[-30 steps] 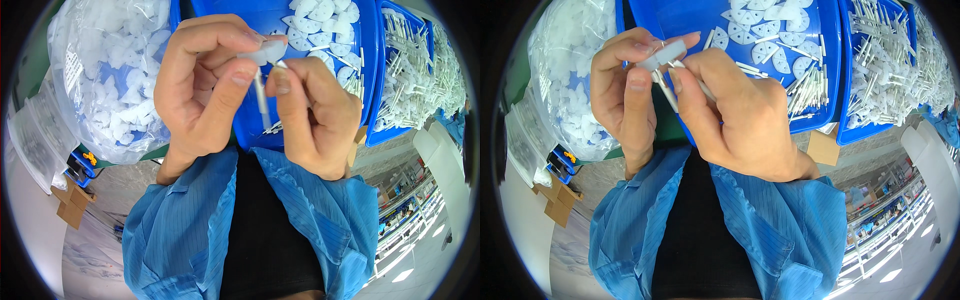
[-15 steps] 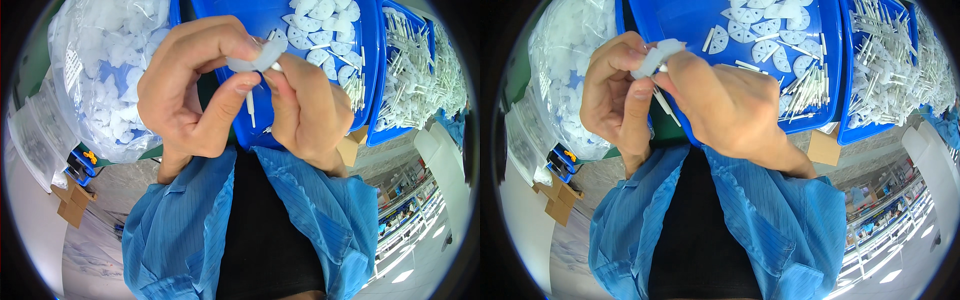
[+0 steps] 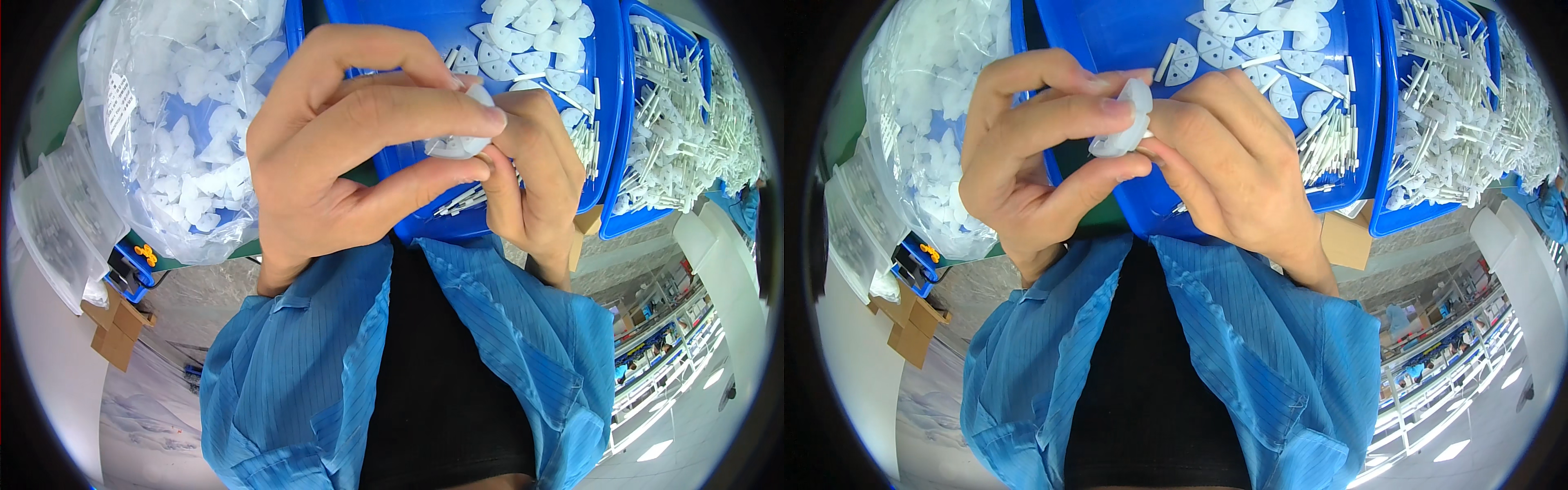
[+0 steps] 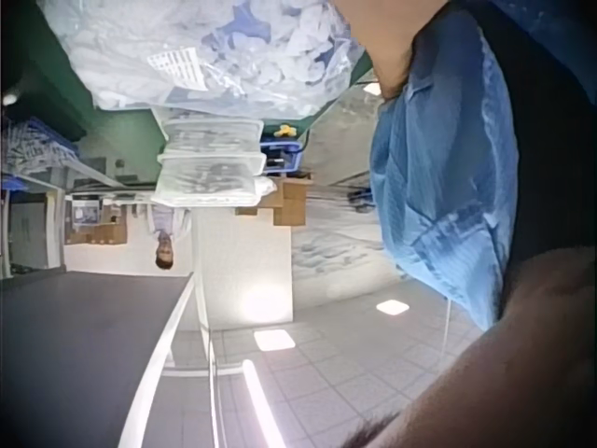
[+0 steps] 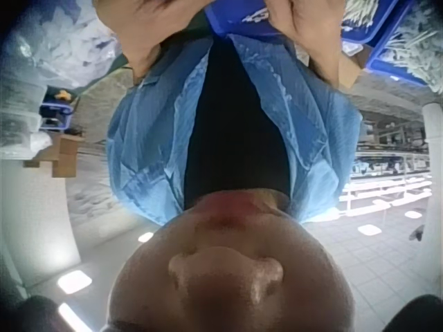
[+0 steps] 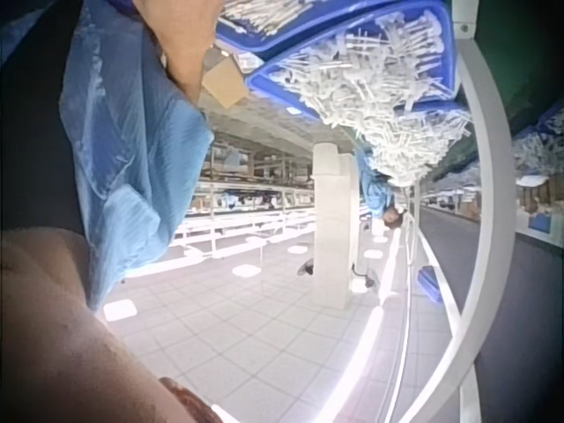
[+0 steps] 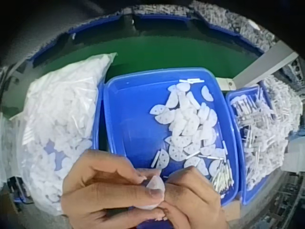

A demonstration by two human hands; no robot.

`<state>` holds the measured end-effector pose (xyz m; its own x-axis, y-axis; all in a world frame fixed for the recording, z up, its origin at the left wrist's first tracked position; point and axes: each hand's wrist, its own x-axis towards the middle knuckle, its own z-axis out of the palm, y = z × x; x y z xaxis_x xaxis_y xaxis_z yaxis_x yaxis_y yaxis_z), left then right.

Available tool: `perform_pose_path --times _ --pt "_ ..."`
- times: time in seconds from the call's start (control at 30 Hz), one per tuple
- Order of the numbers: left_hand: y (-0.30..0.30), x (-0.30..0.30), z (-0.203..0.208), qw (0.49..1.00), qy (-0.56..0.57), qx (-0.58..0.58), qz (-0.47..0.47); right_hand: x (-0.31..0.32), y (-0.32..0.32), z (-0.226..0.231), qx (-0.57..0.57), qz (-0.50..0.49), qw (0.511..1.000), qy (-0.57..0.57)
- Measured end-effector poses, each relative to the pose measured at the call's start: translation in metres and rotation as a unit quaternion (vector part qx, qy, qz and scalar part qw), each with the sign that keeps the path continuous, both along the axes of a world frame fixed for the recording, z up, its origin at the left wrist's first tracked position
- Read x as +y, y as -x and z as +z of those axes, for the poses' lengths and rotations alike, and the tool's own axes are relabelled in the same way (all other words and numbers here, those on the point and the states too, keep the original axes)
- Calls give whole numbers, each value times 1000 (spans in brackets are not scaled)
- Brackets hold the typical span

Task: The person repeatedly picks up small white plastic components from blue trays and inserts a thin rod into a semi-circular piece. They handle the items one at a time, aligning the parts and pressing them together before placing the assembled unit back into the tray.

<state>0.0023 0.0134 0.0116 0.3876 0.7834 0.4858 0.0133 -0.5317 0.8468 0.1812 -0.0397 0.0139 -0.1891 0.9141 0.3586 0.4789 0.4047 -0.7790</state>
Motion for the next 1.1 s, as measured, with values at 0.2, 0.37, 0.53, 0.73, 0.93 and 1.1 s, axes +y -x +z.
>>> perform_pose_path --times 0.2,0.37,0.53,0.73,0.93,1.1 --pt "1 3 -1 998 -54 27 25 -5 -4 5 27 -10 999 42" --pt "4 5 -13 993 -116 -32 19 -2 -4 6 25 -26 998 60" --pt "1 1 -10 990 -132 -36 20 2 -3 10 10 -19 998 51" --pt "2 0 -9 989 -150 6 9 6 10 32 147 -98 962 209" --pt "-2 -3 -14 994 -93 -4 51 5 2 40 65 -106 963 239" --pt "2 -1 -12 998 -31 -17 58 -1 -15 29 -155 -16 977 144"
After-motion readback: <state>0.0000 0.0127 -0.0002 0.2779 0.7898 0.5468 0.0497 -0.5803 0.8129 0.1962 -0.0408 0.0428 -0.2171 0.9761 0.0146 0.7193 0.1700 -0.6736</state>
